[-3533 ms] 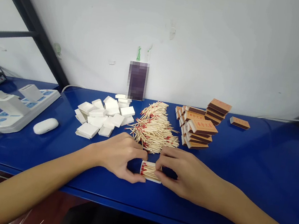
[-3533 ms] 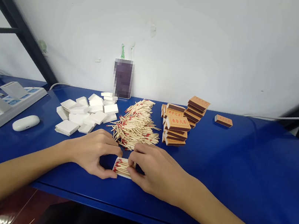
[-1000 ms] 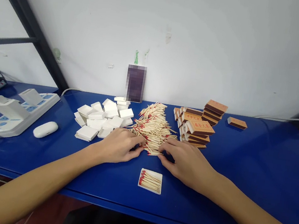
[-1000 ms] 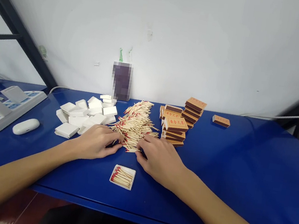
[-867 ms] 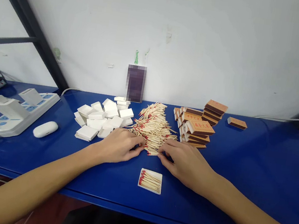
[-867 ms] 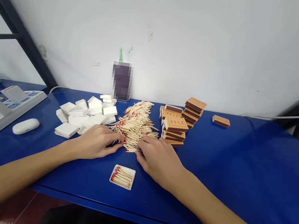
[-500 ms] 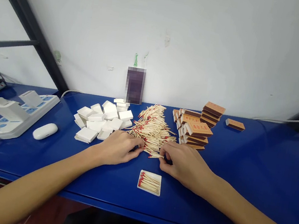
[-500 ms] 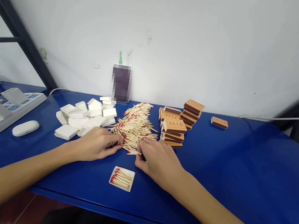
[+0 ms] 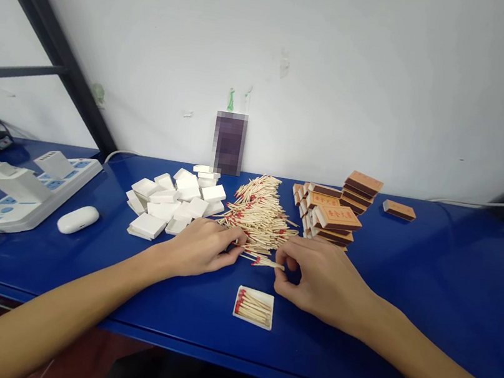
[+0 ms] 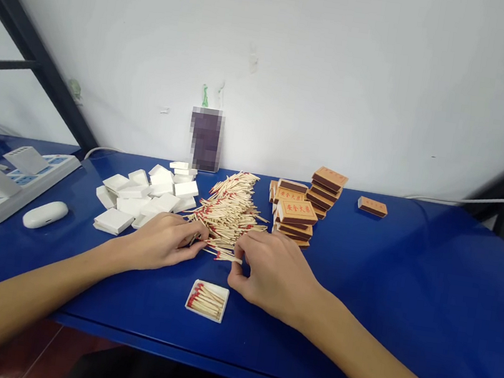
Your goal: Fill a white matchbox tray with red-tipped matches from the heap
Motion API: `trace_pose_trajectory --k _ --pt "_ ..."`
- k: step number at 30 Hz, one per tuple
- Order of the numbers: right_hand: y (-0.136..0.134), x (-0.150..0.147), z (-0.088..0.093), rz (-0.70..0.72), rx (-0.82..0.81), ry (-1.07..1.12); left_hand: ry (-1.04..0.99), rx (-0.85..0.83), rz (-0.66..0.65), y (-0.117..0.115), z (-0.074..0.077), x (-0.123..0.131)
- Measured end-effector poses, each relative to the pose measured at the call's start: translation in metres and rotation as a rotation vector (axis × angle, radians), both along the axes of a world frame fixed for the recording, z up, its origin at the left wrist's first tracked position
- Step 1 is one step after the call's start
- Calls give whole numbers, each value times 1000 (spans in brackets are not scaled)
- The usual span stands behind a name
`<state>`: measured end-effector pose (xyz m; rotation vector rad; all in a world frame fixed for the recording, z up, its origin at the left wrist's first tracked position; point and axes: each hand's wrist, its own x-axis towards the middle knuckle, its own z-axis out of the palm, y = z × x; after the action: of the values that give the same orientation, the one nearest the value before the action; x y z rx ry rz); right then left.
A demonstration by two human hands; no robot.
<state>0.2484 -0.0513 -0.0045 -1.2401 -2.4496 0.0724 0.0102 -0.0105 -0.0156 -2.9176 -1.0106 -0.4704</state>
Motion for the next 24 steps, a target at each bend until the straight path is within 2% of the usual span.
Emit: trace_pose_trajectory --k 3,7,11,20,24 --pt "-5 -3 2 85 -40 79 -13 -12 -7 0 0 0" --pt "-14 -6 2 223 -193 138 -17 -48 -21 -1 1 -1" --pt "-21 -9 -1 249 -267 124 -24 -55 -30 -2 1 -1" --pt "-25 -11 -1 235 -267 78 -67 -34 -82 -4 3 0" --pt "-21 -12 -3 201 -114 158 -55 -6 -105 -5 3 0"
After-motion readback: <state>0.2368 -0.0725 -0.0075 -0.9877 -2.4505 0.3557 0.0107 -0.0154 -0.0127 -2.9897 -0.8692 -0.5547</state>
